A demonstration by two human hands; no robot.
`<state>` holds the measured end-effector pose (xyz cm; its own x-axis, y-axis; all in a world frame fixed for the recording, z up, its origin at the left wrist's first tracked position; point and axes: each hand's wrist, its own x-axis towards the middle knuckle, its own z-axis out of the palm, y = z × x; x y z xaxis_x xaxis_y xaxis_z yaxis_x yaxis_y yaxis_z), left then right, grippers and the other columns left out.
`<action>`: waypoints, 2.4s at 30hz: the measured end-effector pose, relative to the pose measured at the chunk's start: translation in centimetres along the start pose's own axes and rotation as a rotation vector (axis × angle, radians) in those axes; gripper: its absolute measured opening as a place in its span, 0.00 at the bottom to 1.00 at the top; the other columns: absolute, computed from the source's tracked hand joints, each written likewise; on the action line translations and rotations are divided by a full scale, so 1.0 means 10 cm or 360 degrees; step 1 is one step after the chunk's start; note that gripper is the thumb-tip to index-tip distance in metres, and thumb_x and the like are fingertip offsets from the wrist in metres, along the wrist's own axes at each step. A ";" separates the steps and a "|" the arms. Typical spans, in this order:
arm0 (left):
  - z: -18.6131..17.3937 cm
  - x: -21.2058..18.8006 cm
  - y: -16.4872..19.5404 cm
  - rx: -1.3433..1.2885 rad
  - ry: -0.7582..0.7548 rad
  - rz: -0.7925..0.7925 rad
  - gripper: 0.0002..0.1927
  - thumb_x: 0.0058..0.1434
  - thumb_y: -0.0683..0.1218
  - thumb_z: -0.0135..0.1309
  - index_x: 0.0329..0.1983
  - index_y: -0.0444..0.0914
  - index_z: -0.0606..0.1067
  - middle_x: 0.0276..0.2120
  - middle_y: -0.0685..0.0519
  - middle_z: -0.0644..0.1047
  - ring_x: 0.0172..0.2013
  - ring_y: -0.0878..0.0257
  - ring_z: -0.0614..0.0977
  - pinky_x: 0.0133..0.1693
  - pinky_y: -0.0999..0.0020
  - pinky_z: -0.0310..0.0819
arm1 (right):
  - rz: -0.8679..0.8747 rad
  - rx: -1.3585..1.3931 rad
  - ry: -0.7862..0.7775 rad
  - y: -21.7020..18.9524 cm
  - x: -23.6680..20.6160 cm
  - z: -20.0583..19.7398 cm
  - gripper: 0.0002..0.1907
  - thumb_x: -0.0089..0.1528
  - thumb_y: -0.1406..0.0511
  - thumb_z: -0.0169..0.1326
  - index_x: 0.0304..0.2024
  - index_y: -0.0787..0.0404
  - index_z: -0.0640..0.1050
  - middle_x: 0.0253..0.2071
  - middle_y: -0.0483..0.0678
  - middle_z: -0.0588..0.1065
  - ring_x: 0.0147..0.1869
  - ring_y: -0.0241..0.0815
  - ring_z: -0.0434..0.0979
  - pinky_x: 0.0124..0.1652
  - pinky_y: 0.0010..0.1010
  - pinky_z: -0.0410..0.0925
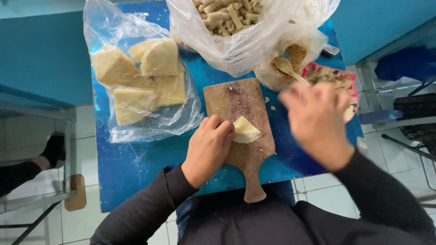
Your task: The person sits at a table folding filled dough wrappers. They hold a dough wrapper on a wooden board, scoop filling from a pink bowl with a spoon onto the wrapper, then fold and pinch the wrapper closed by hand, repeating with more wrappers.
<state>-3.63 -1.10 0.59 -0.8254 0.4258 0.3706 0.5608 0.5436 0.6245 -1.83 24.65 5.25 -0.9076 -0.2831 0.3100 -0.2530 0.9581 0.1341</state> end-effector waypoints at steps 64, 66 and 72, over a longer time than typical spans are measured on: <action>-0.03 0.01 0.04 -0.0129 -0.0002 -0.0135 0.12 0.68 0.40 0.50 0.54 0.34 0.71 0.37 0.43 0.79 0.40 0.47 0.81 0.40 0.55 0.75 | -0.0729 0.0501 0.0319 -0.15 -0.44 -0.08 0.26 0.49 0.72 0.56 0.52 0.65 0.81 0.45 0.47 0.81 0.34 0.39 0.74 0.39 0.34 0.63; -0.03 0.01 0.05 -0.0128 0.0015 -0.0111 0.12 0.68 0.39 0.50 0.54 0.34 0.70 0.38 0.43 0.79 0.40 0.47 0.82 0.41 0.55 0.75 | -0.0742 0.0462 0.0327 -0.15 -0.49 -0.05 0.26 0.50 0.71 0.56 0.54 0.65 0.81 0.47 0.47 0.81 0.35 0.38 0.74 0.40 0.33 0.62; -0.04 0.01 0.05 -0.0221 -0.0030 -0.0058 0.11 0.69 0.39 0.50 0.54 0.35 0.71 0.41 0.44 0.79 0.42 0.47 0.82 0.42 0.56 0.75 | -0.0591 0.0171 0.0694 0.04 -0.41 -0.02 0.15 0.61 0.72 0.57 0.51 0.64 0.82 0.45 0.46 0.81 0.34 0.40 0.71 0.41 0.37 0.58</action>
<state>-3.44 -1.10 1.22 -0.8431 0.4218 0.3336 0.5149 0.4542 0.7270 1.86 26.17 4.24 -0.5356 -0.5708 0.6223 -0.5811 0.7839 0.2189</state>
